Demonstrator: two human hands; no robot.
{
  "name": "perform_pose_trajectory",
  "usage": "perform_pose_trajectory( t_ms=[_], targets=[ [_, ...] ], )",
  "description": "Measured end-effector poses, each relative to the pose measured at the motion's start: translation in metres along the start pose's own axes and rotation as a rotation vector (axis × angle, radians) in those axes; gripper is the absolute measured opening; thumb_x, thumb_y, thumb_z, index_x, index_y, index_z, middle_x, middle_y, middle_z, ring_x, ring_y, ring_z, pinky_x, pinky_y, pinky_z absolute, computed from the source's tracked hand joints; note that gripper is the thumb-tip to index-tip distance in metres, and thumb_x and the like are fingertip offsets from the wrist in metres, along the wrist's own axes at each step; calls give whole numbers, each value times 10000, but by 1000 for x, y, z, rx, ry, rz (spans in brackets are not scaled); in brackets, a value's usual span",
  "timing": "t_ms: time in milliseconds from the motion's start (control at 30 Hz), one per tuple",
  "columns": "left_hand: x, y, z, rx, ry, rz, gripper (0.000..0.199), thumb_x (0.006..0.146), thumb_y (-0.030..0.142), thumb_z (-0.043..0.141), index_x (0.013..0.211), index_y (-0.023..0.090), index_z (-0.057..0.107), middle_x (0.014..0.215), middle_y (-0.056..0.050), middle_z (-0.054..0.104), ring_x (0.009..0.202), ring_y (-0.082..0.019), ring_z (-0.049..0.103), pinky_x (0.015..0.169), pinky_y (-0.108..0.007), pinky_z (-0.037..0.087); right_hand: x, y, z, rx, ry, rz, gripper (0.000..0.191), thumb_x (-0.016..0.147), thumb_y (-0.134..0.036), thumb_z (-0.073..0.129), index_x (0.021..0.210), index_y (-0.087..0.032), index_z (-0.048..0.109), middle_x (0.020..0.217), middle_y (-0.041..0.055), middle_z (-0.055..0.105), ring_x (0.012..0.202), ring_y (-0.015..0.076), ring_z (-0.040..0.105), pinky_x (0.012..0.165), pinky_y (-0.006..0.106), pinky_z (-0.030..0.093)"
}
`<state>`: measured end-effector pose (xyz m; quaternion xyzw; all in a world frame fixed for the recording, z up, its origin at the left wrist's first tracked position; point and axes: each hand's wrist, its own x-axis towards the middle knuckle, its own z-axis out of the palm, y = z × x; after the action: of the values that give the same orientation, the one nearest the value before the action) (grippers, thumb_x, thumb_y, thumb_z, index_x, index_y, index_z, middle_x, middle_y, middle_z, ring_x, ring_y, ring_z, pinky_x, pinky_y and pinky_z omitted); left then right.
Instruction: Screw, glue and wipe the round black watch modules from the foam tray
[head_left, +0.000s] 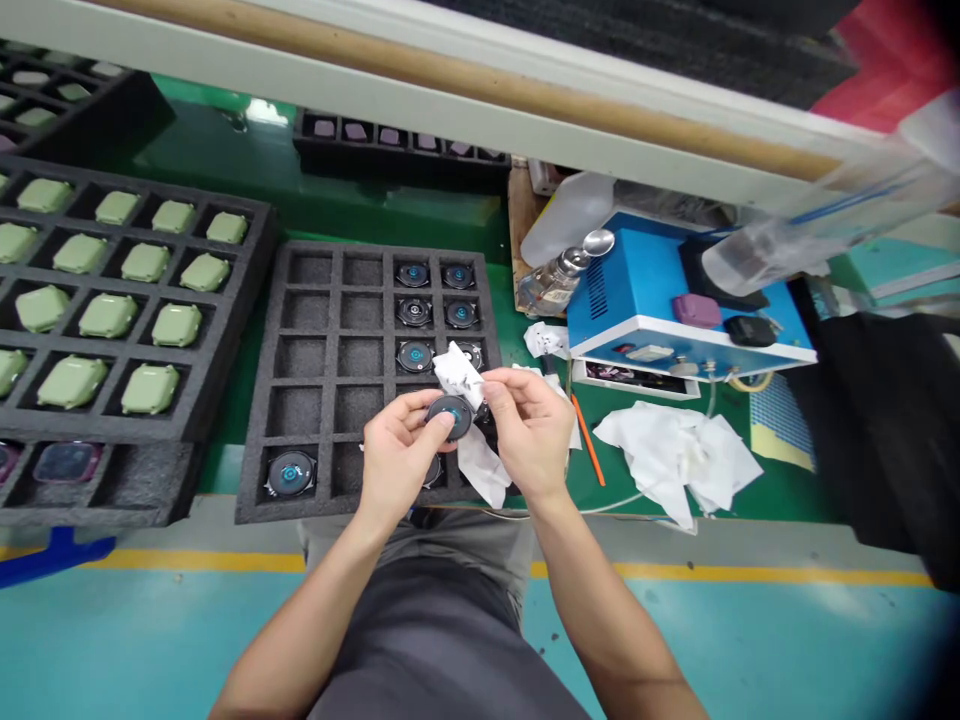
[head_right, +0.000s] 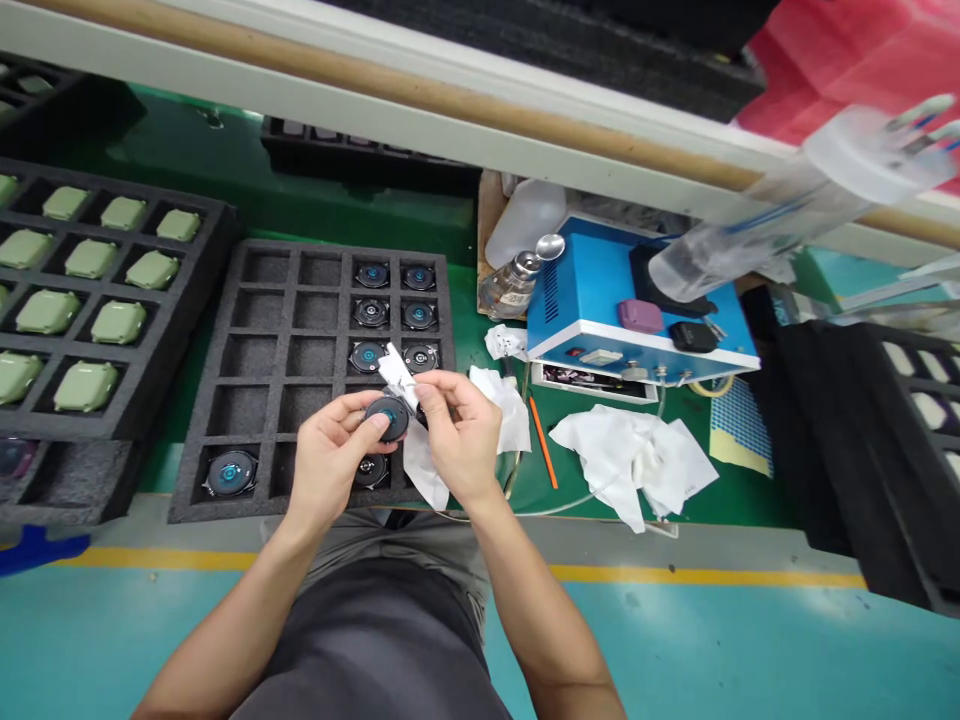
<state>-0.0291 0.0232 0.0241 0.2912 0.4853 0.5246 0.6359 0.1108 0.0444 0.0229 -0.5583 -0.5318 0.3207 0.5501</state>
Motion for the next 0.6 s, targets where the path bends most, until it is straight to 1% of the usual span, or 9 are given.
perform_pose_trajectory(
  t_ms=[67, 133, 233, 300, 367, 467, 533, 600],
  targets=[
    [0, 0, 0, -13, 11, -9, 490, 751, 308, 828, 1157, 111, 637, 862, -71, 775, 727, -185, 746, 620, -280, 640, -1, 0, -4, -66, -62, -85, 113, 926, -310, 640, 928, -223, 712, 809, 0, 744, 690, 126, 665, 640, 252, 533],
    [1, 0, 1, -28, 20, -13, 549, 735, 301, 834, 1202, 119, 611, 812, -52, 761, 699, -189, 739, 610, -301, 646, -2, 2, -7, -128, -146, -168, 113, 953, -302, 601, 936, -235, 690, 863, 14, 741, 771, 147, 682, 701, 279, 547],
    [2, -1, 1, -52, 35, -3, 548, 727, 303, 831, 1194, 129, 601, 814, -54, 757, 717, -212, 747, 611, -325, 652, 0, 7, -11, -182, -252, -269, 121, 984, -288, 542, 953, -248, 651, 921, 40, 722, 891, 184, 689, 791, 341, 557],
    [2, -3, 1, -70, 43, 8, 529, 735, 301, 823, 1185, 138, 598, 831, -57, 761, 721, -214, 751, 620, -335, 656, 0, 12, -13, -181, -294, -334, 121, 998, -264, 506, 980, -253, 625, 931, 47, 707, 920, 192, 682, 810, 367, 556],
    [2, -5, 1, -83, 49, 17, 510, 740, 294, 816, 1174, 146, 594, 833, -51, 763, 707, -205, 749, 629, -343, 660, 0, 18, -13, -169, -311, -389, 126, 1004, -231, 479, 1001, -255, 602, 936, 49, 698, 932, 193, 675, 813, 374, 555],
    [2, -7, 2, -86, 64, 26, 482, 740, 270, 806, 1150, 152, 583, 817, -42, 761, 695, -194, 746, 636, -339, 663, -4, 22, -12, -153, -297, -432, 133, 1003, -189, 462, 1015, -257, 575, 938, 48, 694, 941, 192, 672, 808, 371, 550],
    [1, -7, 2, -80, 78, 28, 468, 741, 252, 796, 1140, 151, 573, 787, -35, 754, 690, -188, 742, 631, -327, 661, -8, 22, -11, -145, -273, -423, 136, 1003, -175, 452, 1009, -254, 563, 941, 50, 691, 941, 191, 672, 811, 368, 544],
    [1, -7, 3, -73, 89, 34, 460, 740, 243, 789, 1131, 151, 565, 745, -21, 741, 669, -179, 733, 628, -322, 659, -13, 21, -10, -139, -244, -384, 131, 1007, -185, 445, 985, -251, 556, 940, 52, 686, 940, 191, 670, 815, 364, 536]
  ],
)
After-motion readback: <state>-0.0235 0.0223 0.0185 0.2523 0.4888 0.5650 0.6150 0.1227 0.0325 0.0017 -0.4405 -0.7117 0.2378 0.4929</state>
